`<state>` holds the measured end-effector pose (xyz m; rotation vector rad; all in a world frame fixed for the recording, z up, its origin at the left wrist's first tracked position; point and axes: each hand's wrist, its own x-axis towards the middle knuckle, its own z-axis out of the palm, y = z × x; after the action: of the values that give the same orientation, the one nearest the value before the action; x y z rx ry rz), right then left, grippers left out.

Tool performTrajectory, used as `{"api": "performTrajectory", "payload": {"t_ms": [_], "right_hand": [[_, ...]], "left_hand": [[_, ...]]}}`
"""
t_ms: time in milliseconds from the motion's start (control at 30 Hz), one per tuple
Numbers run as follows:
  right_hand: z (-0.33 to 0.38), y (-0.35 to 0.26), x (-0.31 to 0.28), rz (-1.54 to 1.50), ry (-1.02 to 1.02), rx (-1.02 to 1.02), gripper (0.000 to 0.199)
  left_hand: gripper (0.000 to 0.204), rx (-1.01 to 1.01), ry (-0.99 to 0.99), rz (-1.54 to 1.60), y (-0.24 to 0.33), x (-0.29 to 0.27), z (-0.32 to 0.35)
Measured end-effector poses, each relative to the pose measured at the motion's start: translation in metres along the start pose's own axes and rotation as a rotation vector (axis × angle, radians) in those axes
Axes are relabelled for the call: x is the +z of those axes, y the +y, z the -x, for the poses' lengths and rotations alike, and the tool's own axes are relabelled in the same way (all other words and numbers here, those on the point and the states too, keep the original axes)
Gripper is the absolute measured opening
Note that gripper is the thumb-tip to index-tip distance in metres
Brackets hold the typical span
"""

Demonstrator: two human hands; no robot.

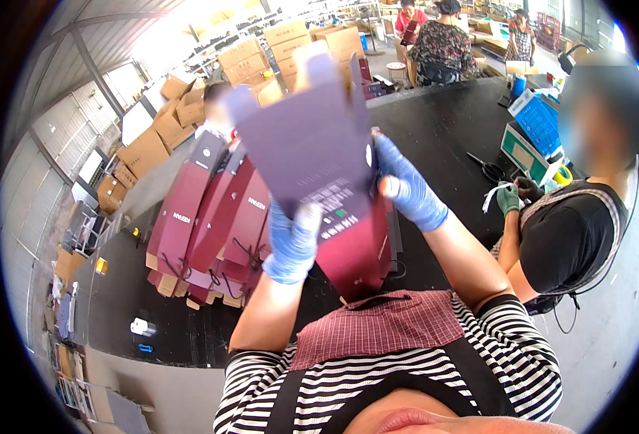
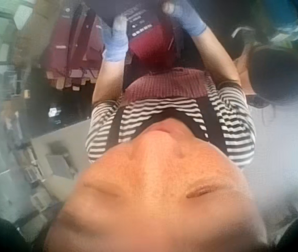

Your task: The person folds several cardboard boxes by hand, tucking the flaps to secure the base of each box before placing them aside on the table.

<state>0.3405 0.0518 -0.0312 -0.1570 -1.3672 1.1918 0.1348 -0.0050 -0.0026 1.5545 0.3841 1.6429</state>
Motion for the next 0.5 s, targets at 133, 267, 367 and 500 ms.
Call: {"api": "performTrajectory", "payload": {"t_ms": [133,267,367,500], "right_hand": [[0.01,0.012,0.034,0.032,-0.276,0.118,0.139],[0.019,-0.003,0.041,0.122,-0.126,0.298,0.125],[0.028,-0.004,0.027,0.122,-0.056,0.335,0.11],[0.048,0.005,-0.013,0.178,-0.014,0.264,0.098]], "left_hand": [[0.11,-0.041,0.114,-0.083,-0.024,-0.023,-0.005],[0.113,-0.006,0.111,-0.102,-0.042,-0.021,0.007],[0.114,-0.04,0.136,-0.209,-0.05,-0.01,0.021],[0.111,0.059,-0.08,-0.285,-0.036,0.0,0.023]]}}
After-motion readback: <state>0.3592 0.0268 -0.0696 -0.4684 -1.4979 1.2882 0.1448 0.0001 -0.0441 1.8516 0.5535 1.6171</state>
